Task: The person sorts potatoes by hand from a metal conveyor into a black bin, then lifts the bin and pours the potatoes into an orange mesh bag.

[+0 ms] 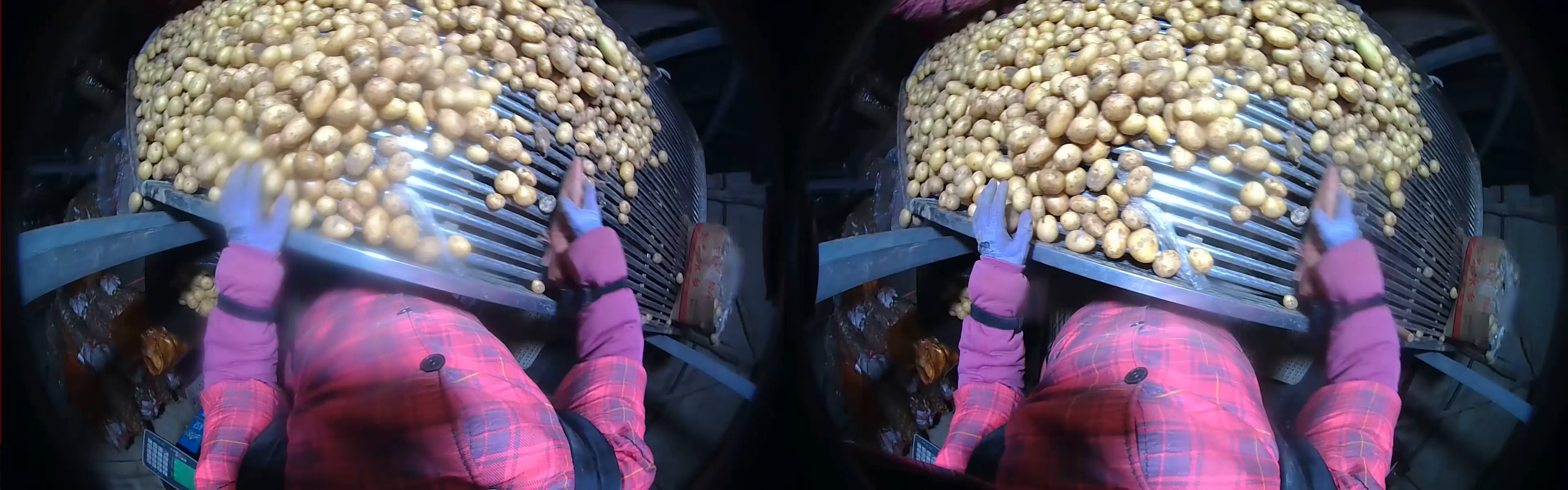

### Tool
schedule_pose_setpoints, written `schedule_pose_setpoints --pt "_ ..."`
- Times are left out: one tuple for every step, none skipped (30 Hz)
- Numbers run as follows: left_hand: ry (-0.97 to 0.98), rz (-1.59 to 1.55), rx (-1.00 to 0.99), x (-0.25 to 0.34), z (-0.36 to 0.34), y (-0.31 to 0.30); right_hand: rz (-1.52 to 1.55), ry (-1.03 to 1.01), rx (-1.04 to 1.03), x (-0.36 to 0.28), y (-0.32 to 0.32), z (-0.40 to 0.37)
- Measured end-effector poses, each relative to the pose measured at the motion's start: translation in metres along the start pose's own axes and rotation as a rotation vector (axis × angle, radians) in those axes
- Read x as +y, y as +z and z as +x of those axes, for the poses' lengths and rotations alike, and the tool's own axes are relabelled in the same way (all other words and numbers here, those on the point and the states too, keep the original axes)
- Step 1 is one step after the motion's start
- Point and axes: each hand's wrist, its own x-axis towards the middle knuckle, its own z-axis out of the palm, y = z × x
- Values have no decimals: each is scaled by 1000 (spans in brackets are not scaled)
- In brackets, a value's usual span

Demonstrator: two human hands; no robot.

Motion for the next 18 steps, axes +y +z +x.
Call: schedule_pose_setpoints --pt "27 14 67 -12 0 -1 164 -244 54 7 44 18" --pt "-16 -17 43 -21 2 -3 216 -256 8 -29 62 13" --pt "-32 -4 48 -27 2 -6 346 -204 -1 -74 80 -4" --pt "-42 -39 22 -32 5 -7 388 -198 -51 -109 93 -15" --pt "-47 -71 6 -38 12 -7 363 -252 4 -132 110 -20" --pt "-47 17 -53 -43 12 -4 301 -347 -82 -148 128 -18" --pt "-47 26 -85 -45 13 -4 409 -421 -133 -176 133 -24" --pt "-40 -12 -73 -48 15 -4 358 -462 -94 -198 135 -28" --pt "-32 -54 -64 -51 16 -3 305 -499 -53 -215 138 -29" --pt "-43 -44 -51 -55 18 -3 309 -518 -57 -228 145 -26" --pt "-37 -40 -35 -60 20 -3 345 -554 -55 -242 155 -20" --pt "-34 -31 -17 -66 23 -6 385 -594 -57 -259 165 -15" --pt "-45 -15 -8 -67 24 -10 395 -612 -66 -275 171 -12" --pt "-68 -21 -23 -65 26 -12 359 -549 -120 -288 175 -7" --pt "-88 -34 -40 -63 28 -14 317 -482 -170 -299 177 -5" --pt "-89 -42 -16 -62 30 -14 515 -387 -274 -315 179 -11" --pt "-96 -38 -11 -61 30 -16 639 -421 -267 -320 199 -7" --pt "-109 -22 -38 -61 31 -17 582 -419 -263 -322 212 2"
